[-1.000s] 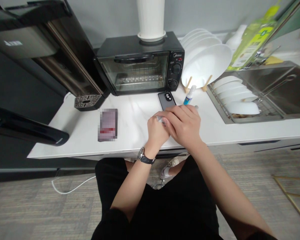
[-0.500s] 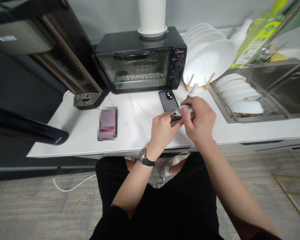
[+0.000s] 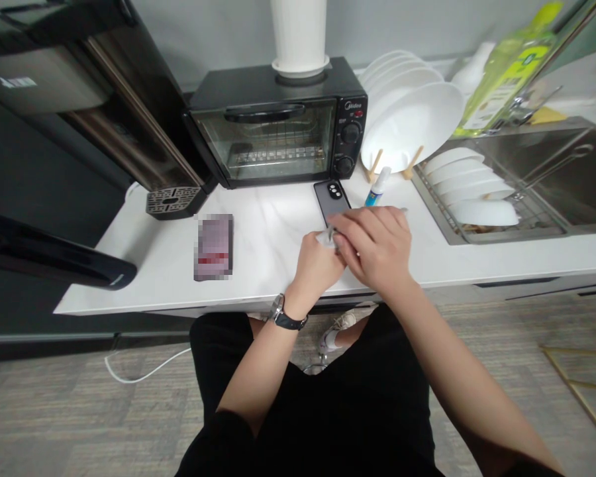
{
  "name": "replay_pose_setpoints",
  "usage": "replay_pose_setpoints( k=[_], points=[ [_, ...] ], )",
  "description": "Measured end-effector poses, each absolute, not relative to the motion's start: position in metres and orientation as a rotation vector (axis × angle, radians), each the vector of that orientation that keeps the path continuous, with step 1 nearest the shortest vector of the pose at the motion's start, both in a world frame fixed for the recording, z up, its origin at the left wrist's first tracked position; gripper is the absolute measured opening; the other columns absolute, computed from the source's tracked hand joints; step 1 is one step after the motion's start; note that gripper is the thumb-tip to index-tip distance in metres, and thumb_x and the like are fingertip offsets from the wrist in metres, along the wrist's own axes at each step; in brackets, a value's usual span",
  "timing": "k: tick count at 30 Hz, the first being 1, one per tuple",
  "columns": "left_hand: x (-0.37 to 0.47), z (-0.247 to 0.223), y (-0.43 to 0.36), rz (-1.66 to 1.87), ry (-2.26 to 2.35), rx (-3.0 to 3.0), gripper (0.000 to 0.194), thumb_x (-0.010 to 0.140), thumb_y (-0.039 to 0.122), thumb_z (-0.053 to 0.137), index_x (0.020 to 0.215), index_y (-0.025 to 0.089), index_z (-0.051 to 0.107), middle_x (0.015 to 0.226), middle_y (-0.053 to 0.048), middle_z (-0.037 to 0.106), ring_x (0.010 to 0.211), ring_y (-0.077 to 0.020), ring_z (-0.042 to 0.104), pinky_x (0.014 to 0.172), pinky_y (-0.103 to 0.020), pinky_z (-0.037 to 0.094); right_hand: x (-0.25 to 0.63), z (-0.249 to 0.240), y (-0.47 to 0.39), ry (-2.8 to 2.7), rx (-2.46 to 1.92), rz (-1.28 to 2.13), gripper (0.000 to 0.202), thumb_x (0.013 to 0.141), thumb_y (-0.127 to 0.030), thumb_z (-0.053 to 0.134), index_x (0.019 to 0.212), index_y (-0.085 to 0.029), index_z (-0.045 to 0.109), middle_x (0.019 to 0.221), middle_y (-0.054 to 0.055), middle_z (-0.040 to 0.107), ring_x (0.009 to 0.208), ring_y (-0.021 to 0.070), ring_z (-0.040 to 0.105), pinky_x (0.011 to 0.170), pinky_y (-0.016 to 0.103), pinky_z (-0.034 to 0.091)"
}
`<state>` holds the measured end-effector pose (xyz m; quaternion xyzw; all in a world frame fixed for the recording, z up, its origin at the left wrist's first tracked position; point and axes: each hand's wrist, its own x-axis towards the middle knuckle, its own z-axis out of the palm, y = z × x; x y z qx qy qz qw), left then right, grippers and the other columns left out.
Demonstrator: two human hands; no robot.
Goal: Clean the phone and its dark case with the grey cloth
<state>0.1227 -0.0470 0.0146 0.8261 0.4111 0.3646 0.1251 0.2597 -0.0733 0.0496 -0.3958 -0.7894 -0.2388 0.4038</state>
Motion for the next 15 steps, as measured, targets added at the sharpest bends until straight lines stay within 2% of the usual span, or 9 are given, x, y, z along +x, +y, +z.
replay_pose_setpoints(
  k=[4, 6, 7, 8, 10, 12, 15],
  points=[
    [0.123, 0.025, -0.052, 1.157, 1.159, 2.267, 0.030, 0.098, 0.028, 0.067, 0.070, 0.016, 0.070, 0.063, -0.001, 0.069, 0.058, -0.0119, 0.060, 0.059, -0.025, 0.038, 0.265, 0.048, -0.072, -1.705, -1.185, -0.364, 0.040, 0.110, -0.028, 0.037, 0.082, -0.020, 0.064, 0.072, 0.004, 0.063, 0.069, 0.0184, 0.056, 0.065, 0.036, 0.038],
    [0.122, 0.026, -0.052, 1.177, 1.152, 2.227, 0.032, 0.097, 0.029, 0.068, 0.068, 0.016, 0.068, 0.063, 0.000, 0.068, 0.058, -0.0113, 0.058, 0.057, -0.025, 0.036, 0.260, 0.050, -0.073, -1.626, -1.256, -0.326, 0.044, 0.111, -0.027, 0.035, 0.075, -0.021, 0.060, 0.069, 0.003, 0.059, 0.063, 0.0173, 0.053, 0.061, 0.035, 0.037],
    [0.122, 0.026, -0.051, 1.176, 1.154, 2.230, 0.032, 0.097, 0.027, 0.068, 0.066, 0.016, 0.067, 0.062, 0.000, 0.067, 0.057, -0.0115, 0.057, 0.057, -0.026, 0.035, 0.256, 0.050, -0.074, -1.619, -1.265, -0.324, 0.043, 0.111, -0.028, 0.036, 0.077, -0.021, 0.062, 0.073, 0.004, 0.063, 0.067, 0.0180, 0.057, 0.064, 0.035, 0.040],
    [0.121, 0.026, -0.050, 1.172, 1.161, 2.244, 0.033, 0.096, 0.025, 0.067, 0.064, 0.017, 0.064, 0.060, 0.000, 0.065, 0.056, -0.0118, 0.056, 0.056, -0.026, 0.034, 0.253, 0.051, -0.075, -1.636, -1.251, -0.319, 0.040, 0.110, -0.028, 0.037, 0.083, -0.020, 0.066, 0.081, 0.006, 0.068, 0.077, 0.0196, 0.063, 0.070, 0.035, 0.046],
    [0.120, 0.024, -0.047, 1.151, 1.188, 2.291, 0.030, 0.094, 0.021, 0.065, 0.064, 0.017, 0.061, 0.058, -0.001, 0.063, 0.054, -0.0130, 0.055, 0.055, -0.027, 0.035, 0.248, 0.053, -0.076, -1.725, -1.169, -0.308, 0.032, 0.109, -0.027, 0.041, 0.103, -0.020, 0.072, 0.103, 0.008, 0.076, 0.107, 0.0238, 0.068, 0.095, 0.039, 0.051],
    [0.118, 0.022, -0.044, 1.125, 1.229, 2.336, 0.023, 0.092, 0.018, 0.063, 0.069, 0.018, 0.062, 0.061, -0.002, 0.065, 0.057, -0.0151, 0.058, 0.058, -0.028, 0.040, 0.247, 0.054, -0.076, -1.836, -1.091, -0.325, 0.030, 0.108, -0.026, 0.045, 0.122, -0.021, 0.071, 0.121, 0.007, 0.078, 0.128, 0.0252, 0.064, 0.117, 0.046, 0.043],
    [0.118, 0.017, -0.042, 1.097, 1.311, 2.361, 0.015, 0.093, 0.015, 0.059, 0.080, 0.017, 0.065, 0.072, -0.006, 0.070, 0.068, -0.0202, 0.066, 0.067, -0.031, 0.048, 0.250, 0.055, -0.072, -1.971, -1.037, -0.401, 0.034, 0.108, -0.024, 0.046, 0.135, -0.026, 0.067, 0.132, 0.002, 0.077, 0.128, 0.0220, 0.066, 0.128, 0.051, 0.029]
  ],
)
